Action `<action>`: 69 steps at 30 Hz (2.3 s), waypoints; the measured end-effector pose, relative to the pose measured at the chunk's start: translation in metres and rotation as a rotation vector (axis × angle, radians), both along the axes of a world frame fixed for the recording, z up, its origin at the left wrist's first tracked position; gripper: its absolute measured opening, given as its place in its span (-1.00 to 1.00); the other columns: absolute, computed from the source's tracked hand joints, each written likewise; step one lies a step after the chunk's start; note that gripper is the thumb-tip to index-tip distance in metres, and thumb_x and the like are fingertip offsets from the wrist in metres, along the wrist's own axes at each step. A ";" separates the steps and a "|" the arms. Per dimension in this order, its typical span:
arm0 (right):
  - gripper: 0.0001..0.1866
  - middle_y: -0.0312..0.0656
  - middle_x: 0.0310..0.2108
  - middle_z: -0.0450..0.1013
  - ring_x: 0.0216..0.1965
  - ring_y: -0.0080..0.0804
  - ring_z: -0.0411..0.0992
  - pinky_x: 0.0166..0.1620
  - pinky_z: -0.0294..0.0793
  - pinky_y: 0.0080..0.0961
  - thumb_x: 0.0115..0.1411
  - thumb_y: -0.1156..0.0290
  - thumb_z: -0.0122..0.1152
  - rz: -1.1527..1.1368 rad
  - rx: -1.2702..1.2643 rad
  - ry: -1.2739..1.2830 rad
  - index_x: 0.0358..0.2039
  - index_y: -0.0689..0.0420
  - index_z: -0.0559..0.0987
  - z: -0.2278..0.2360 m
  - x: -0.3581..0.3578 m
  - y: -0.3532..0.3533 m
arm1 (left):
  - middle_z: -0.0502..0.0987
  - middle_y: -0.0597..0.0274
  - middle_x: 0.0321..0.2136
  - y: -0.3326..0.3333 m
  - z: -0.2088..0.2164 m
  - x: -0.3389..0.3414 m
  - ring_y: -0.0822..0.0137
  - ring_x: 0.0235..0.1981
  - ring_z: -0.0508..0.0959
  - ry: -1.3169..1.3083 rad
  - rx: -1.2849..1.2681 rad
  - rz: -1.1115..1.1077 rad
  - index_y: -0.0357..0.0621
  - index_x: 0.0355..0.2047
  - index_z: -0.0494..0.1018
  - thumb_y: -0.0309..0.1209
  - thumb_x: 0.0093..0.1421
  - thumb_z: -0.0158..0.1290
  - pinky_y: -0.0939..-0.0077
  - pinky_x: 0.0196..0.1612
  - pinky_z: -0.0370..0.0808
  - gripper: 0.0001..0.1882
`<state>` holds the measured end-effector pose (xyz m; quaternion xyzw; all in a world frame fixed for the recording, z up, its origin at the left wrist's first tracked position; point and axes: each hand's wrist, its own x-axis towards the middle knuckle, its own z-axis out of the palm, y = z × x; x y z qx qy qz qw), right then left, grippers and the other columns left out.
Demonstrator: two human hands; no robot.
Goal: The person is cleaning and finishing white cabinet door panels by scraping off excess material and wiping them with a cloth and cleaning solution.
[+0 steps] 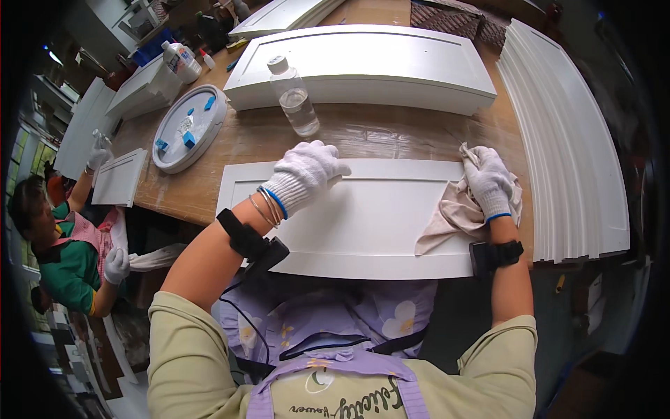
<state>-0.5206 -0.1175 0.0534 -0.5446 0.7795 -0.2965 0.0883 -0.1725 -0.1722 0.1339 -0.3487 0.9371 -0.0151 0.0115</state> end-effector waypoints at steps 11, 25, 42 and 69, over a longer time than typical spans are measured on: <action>-0.71 -0.03 -0.44 0.48 -0.45 -0.12 0.51 -0.33 0.47 -0.32 0.21 0.16 0.17 0.018 0.020 -0.185 -0.36 0.15 0.57 0.013 0.012 0.001 | 0.53 0.39 -0.41 -0.016 -0.035 -0.030 0.27 -0.26 0.53 0.016 -0.136 -0.240 0.15 -0.37 0.55 -0.40 -0.03 0.09 0.36 -0.18 0.51 -0.82; -0.74 0.03 -0.33 0.46 -0.25 0.00 0.46 -0.17 0.44 -0.22 0.15 0.23 0.22 0.018 -0.020 -0.115 -0.33 0.19 0.57 0.013 0.012 0.001 | 0.48 0.41 -0.45 -0.017 -0.041 -0.043 0.29 -0.28 0.51 0.178 -0.169 -0.267 0.10 -0.40 0.53 -0.41 -0.06 0.08 0.35 -0.15 0.48 -0.83; -0.74 0.01 -0.32 0.47 -0.23 0.00 0.46 -0.16 0.45 -0.21 0.14 0.21 0.22 0.026 -0.016 -0.019 -0.32 0.15 0.57 0.020 0.016 0.002 | 0.48 0.42 -0.47 -0.018 -0.048 -0.037 0.29 -0.30 0.51 0.218 -0.174 -0.282 0.11 -0.42 0.53 -0.40 -0.08 0.10 0.37 -0.19 0.49 -0.84; -0.75 -0.01 -0.31 0.47 -0.23 -0.02 0.47 -0.15 0.45 -0.21 0.13 0.24 0.22 0.022 -0.066 -0.044 -0.28 0.14 0.58 0.014 0.013 0.001 | 0.44 0.04 -0.01 0.002 -0.053 -0.076 0.07 0.04 0.45 0.254 -0.142 -0.250 -0.13 -0.03 0.43 -0.29 0.14 0.06 0.19 0.11 0.42 -0.61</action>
